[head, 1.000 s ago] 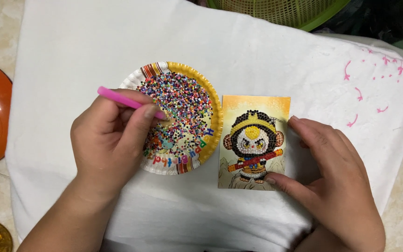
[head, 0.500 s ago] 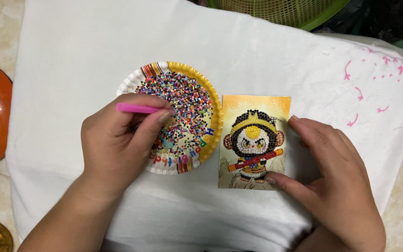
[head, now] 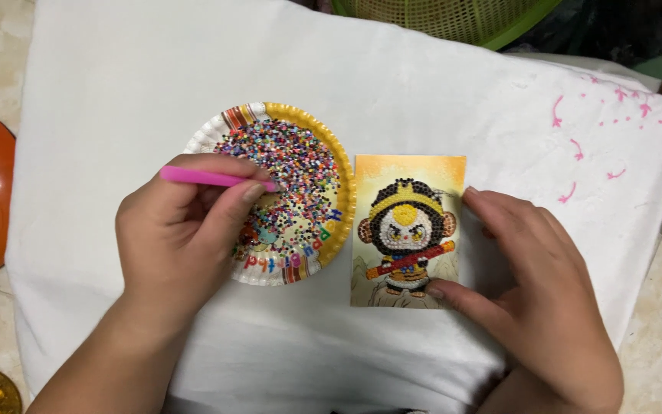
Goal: Placing small colorful beads onto a sticky picture of a character using a stylus tool.
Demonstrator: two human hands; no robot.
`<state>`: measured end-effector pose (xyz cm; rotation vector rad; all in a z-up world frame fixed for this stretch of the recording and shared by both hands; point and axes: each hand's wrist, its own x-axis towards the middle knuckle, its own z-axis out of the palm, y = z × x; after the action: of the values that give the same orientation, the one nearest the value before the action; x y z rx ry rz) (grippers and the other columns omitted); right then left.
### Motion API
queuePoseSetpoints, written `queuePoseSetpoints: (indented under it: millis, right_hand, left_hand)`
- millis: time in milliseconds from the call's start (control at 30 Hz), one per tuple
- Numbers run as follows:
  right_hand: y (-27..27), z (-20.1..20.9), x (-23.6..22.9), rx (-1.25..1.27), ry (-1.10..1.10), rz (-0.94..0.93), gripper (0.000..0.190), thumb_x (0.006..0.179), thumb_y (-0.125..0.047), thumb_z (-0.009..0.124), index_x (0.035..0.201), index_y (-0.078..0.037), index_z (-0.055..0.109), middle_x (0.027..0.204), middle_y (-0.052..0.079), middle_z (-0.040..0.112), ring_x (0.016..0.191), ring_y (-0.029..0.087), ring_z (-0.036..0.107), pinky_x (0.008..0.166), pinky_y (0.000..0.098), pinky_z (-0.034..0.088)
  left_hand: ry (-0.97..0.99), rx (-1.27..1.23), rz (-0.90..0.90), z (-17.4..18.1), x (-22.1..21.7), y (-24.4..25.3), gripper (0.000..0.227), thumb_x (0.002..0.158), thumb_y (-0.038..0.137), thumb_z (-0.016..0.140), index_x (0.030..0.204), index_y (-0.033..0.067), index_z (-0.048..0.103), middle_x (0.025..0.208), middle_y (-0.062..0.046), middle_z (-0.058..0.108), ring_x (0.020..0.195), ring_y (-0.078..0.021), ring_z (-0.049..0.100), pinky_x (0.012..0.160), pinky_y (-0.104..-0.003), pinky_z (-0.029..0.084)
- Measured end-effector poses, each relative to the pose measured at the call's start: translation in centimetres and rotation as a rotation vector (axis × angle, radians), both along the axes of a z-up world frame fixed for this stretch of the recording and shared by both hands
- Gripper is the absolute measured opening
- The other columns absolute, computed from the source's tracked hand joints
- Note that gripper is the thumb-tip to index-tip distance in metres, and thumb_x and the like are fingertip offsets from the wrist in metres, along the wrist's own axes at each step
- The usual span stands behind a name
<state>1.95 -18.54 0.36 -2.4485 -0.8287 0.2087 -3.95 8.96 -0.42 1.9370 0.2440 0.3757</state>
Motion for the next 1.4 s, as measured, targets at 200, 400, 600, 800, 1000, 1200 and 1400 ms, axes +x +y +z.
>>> queuePoseSetpoints:
  millis: [200, 400, 600, 800, 1000, 1200, 1400]
  right_hand:
    - [0.0, 0.6, 0.1, 0.001, 0.041, -0.028, 0.076, 0.066, -0.036, 0.079, 0.129, -0.006, 0.049, 0.126, 0.011, 0.057, 0.112, 0.026, 0.053, 0.093, 0.0365, 0.04]
    - [-0.3, 0.8, 0.0, 0.05, 0.072, -0.04, 0.075, 0.066, -0.033, 0.081, 0.128, -0.007, 0.05, 0.126, 0.009, 0.056, 0.111, 0.026, 0.053, 0.091, 0.0368, 0.042]
    - [-0.8, 0.4, 0.1, 0.031, 0.066, -0.027, 0.079, 0.064, -0.03, 0.083, 0.131, -0.008, 0.047, 0.126, 0.008, 0.056, 0.106, 0.027, 0.053, 0.088, 0.0382, 0.043]
    - [-0.8, 0.4, 0.1, 0.022, 0.085, -0.046, 0.079, 0.063, -0.029, 0.082, 0.131, -0.008, 0.048, 0.125, 0.006, 0.056, 0.104, 0.025, 0.052, 0.088, 0.0369, 0.041]
    - [-0.8, 0.2, 0.1, 0.03, 0.063, -0.036, 0.08, 0.062, -0.03, 0.083, 0.131, -0.008, 0.048, 0.124, 0.007, 0.056, 0.105, 0.027, 0.053, 0.088, 0.0378, 0.041]
    - [-0.8, 0.2, 0.2, 0.029, 0.052, -0.024, 0.078, 0.065, -0.032, 0.082, 0.13, -0.006, 0.047, 0.124, 0.008, 0.056, 0.105, 0.027, 0.053, 0.088, 0.0377, 0.041]
    - [-0.8, 0.2, 0.1, 0.024, 0.059, -0.037, 0.079, 0.063, -0.031, 0.082, 0.13, -0.007, 0.048, 0.124, 0.007, 0.056, 0.105, 0.027, 0.053, 0.087, 0.0377, 0.042]
  left_hand:
    - [0.021, 0.14, -0.164, 2.0, 0.4, -2.9, 0.006, 0.085, 0.003, 0.065, 0.088, 0.0053, 0.07, 0.09, -0.005, 0.071, 0.085, -0.014, 0.069, 0.082, -0.024, 0.053]
    - [-0.013, 0.184, -0.441, 1.5, 2.5, -7.2, 0.007, 0.087, 0.017, 0.064, 0.092, 0.0127, 0.065, 0.089, 0.002, 0.071, 0.077, -0.0114, 0.068, 0.067, -0.024, 0.05]
    - [0.04, 0.255, -0.464, 0.4, 3.6, -8.4, 0.007, 0.088, 0.016, 0.061, 0.092, 0.0122, 0.066, 0.092, 0.002, 0.071, 0.081, -0.0119, 0.068, 0.068, -0.025, 0.049]
    - [0.019, 0.275, -0.461, 0.1, 3.8, -8.8, 0.006, 0.088, 0.014, 0.062, 0.091, 0.0103, 0.066, 0.09, 0.002, 0.07, 0.079, -0.0115, 0.067, 0.067, -0.025, 0.049]
    - [0.034, 0.275, -0.469, 0.1, 3.9, -8.8, 0.006, 0.088, 0.014, 0.062, 0.093, 0.0115, 0.066, 0.088, 0.003, 0.07, 0.078, -0.0111, 0.066, 0.067, -0.024, 0.047]
    - [0.047, 0.294, -0.465, -0.1, 3.9, -8.8, 0.006, 0.088, 0.016, 0.062, 0.092, 0.0128, 0.065, 0.089, 0.003, 0.07, 0.078, -0.0115, 0.067, 0.066, -0.025, 0.048]
    - [0.013, 0.26, -0.431, 0.3, 3.6, -8.7, 0.007, 0.088, 0.016, 0.063, 0.092, 0.0112, 0.067, 0.09, 0.002, 0.071, 0.08, -0.0109, 0.067, 0.068, -0.023, 0.048]
